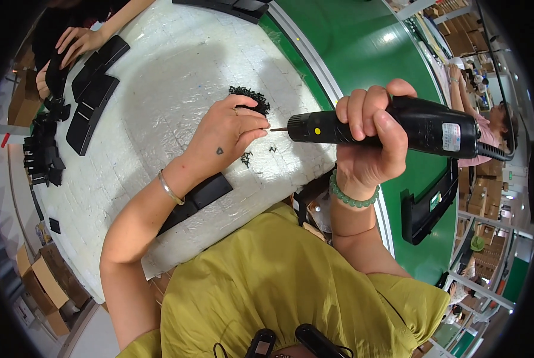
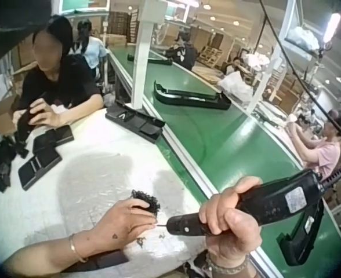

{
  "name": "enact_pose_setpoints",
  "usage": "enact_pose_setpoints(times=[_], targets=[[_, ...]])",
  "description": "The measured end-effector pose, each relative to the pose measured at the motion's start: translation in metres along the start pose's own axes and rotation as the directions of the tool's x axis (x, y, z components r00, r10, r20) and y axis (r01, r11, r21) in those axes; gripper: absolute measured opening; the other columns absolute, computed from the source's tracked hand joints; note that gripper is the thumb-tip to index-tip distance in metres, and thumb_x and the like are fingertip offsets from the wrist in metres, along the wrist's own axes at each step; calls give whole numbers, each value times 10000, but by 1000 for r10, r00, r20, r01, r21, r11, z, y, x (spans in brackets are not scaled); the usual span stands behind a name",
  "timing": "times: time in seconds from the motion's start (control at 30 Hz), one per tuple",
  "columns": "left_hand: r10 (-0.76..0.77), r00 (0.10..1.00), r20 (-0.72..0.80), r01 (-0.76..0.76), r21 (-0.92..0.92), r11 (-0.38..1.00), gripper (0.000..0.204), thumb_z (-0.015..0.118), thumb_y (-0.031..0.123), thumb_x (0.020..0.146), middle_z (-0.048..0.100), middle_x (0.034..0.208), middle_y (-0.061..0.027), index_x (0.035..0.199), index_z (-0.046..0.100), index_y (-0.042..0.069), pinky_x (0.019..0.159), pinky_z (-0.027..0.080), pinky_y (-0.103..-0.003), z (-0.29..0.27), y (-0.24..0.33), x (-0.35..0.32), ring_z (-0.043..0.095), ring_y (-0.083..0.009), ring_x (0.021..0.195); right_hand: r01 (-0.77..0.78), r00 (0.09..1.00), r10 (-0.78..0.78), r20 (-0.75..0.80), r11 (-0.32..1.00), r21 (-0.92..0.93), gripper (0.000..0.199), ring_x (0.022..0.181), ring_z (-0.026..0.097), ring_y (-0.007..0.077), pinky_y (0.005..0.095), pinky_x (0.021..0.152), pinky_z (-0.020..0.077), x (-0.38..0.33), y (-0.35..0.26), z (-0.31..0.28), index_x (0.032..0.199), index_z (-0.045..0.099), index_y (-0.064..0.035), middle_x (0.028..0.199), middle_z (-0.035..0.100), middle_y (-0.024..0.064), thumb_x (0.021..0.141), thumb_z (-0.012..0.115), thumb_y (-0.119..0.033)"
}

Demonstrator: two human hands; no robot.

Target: Assembling small plastic components by inserting and tightening screws using an electric screwdriver.

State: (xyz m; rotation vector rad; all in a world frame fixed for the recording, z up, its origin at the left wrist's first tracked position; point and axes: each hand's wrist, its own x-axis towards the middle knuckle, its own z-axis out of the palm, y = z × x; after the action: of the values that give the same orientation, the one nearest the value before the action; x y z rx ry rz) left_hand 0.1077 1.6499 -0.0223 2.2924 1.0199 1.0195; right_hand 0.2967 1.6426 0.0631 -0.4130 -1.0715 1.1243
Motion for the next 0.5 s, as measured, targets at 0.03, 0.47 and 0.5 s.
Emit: enact_pose_setpoints(times=[0.03,0.47,0.5], targets=[[-18,999,-31,19,8,1000,158,744,111,692,680,842,-44,823,676,54,796,484,-335,-2,1,-1,587,-244,940,7,1000,-7,13,1000,15,350,530,361,97,272,581,334,0,-1,0,1124,498,-54,609,364,-11,775,498,-84],[51,986,-156,-49,19,999,158,754,153,669,634,731,-32,736,641,66,735,477,-338,-23,24,-15,586,-229,865,-69,926,14,377,989,132,314,482,426,122,290,525,384,0,-15,19,1028,433,-82,615,461,15,761,592,-42],[50,985,-163,-48,13,999,150,750,144,673,631,732,-35,734,638,65,748,477,-340,-24,27,-18,590,-232,863,-66,907,11,420,991,116,318,480,428,123,287,513,381,-2,-16,23,1021,432,-82,612,464,17,756,600,-32]])
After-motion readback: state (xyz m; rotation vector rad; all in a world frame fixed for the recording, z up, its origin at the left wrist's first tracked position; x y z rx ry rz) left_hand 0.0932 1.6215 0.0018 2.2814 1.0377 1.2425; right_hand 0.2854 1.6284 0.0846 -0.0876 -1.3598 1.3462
